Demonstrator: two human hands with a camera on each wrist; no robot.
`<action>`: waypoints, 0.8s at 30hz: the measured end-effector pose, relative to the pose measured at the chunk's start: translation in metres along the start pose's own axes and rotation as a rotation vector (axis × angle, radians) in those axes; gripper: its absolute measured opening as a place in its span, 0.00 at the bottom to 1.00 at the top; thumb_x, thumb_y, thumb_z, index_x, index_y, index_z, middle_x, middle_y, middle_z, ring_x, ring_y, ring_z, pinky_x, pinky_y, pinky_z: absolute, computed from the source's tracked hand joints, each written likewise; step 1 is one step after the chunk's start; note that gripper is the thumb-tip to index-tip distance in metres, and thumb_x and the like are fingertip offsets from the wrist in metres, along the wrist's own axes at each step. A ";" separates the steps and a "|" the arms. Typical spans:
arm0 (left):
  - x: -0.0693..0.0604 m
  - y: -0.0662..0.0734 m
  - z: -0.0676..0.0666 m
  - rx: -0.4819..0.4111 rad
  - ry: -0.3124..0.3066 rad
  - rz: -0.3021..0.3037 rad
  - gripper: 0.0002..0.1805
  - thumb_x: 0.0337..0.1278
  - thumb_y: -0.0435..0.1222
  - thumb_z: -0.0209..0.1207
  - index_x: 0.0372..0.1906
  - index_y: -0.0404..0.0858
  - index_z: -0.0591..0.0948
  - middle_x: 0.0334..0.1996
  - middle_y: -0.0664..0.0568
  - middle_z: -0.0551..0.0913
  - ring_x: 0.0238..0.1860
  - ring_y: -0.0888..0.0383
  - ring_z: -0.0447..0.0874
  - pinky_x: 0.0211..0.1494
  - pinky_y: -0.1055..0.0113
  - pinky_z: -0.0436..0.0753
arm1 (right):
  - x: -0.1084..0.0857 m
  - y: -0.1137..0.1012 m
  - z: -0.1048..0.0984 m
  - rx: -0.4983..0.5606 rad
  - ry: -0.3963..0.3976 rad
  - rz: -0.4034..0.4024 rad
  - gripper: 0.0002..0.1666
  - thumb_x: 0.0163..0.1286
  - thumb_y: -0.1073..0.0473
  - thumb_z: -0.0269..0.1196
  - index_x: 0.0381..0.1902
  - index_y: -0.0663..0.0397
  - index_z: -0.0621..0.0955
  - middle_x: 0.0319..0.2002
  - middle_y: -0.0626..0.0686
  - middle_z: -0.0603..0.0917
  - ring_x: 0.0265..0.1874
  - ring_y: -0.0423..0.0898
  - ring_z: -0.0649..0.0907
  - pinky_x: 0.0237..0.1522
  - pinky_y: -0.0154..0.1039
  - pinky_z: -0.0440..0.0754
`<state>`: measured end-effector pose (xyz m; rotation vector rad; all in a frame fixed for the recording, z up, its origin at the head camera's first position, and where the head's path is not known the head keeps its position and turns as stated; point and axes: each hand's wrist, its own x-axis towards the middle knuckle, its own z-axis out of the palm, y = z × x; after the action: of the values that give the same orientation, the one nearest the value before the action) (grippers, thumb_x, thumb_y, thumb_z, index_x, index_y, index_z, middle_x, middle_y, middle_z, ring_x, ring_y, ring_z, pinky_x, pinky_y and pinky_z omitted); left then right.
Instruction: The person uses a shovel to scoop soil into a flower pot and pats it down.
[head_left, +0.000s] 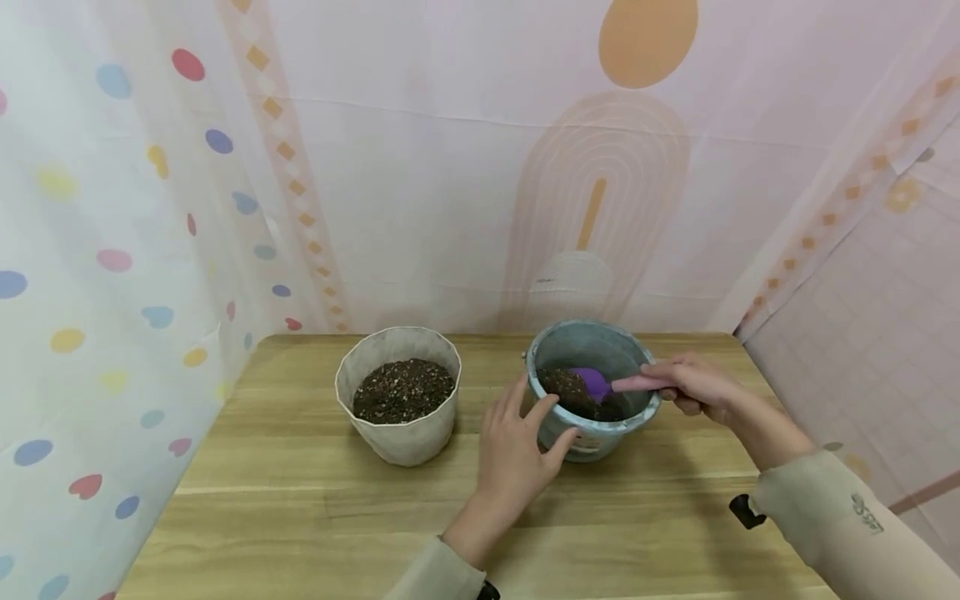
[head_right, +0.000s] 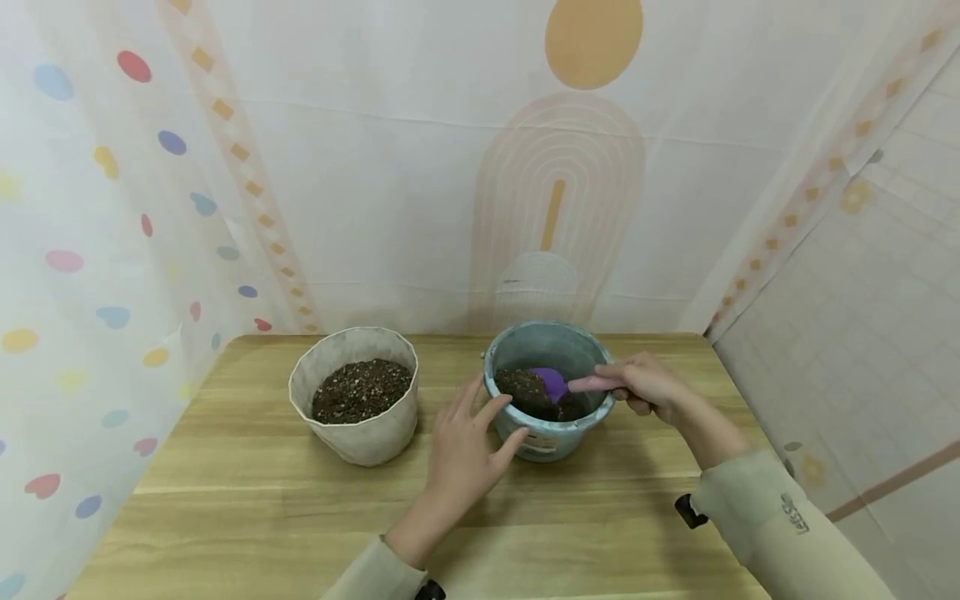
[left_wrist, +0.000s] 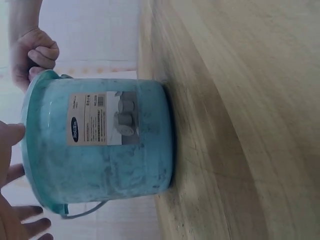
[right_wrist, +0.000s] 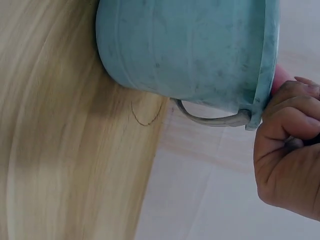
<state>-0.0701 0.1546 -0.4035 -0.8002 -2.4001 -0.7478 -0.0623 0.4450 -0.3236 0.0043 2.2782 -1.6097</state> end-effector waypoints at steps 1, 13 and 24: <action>-0.001 -0.001 -0.001 0.003 0.013 0.017 0.25 0.58 0.57 0.67 0.55 0.48 0.86 0.68 0.42 0.73 0.66 0.43 0.74 0.65 0.43 0.75 | -0.001 0.001 -0.001 0.020 -0.008 -0.005 0.25 0.83 0.49 0.48 0.59 0.57 0.84 0.17 0.44 0.63 0.11 0.36 0.55 0.14 0.31 0.55; -0.003 -0.002 -0.012 0.061 0.007 0.117 0.18 0.60 0.53 0.66 0.50 0.50 0.89 0.63 0.45 0.80 0.64 0.48 0.77 0.65 0.49 0.76 | -0.018 0.015 -0.016 0.217 -0.102 -0.117 0.28 0.85 0.48 0.43 0.65 0.61 0.78 0.18 0.41 0.64 0.13 0.39 0.53 0.16 0.39 0.47; -0.005 -0.004 -0.014 0.046 0.014 0.141 0.19 0.59 0.51 0.68 0.52 0.48 0.87 0.63 0.45 0.80 0.64 0.46 0.77 0.63 0.48 0.76 | -0.026 0.027 -0.019 0.333 -0.148 -0.206 0.27 0.86 0.53 0.39 0.63 0.56 0.81 0.18 0.42 0.56 0.13 0.41 0.51 0.15 0.40 0.44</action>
<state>-0.0651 0.1413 -0.3980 -0.9312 -2.3118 -0.6383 -0.0382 0.4771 -0.3349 -0.2655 1.9301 -2.0055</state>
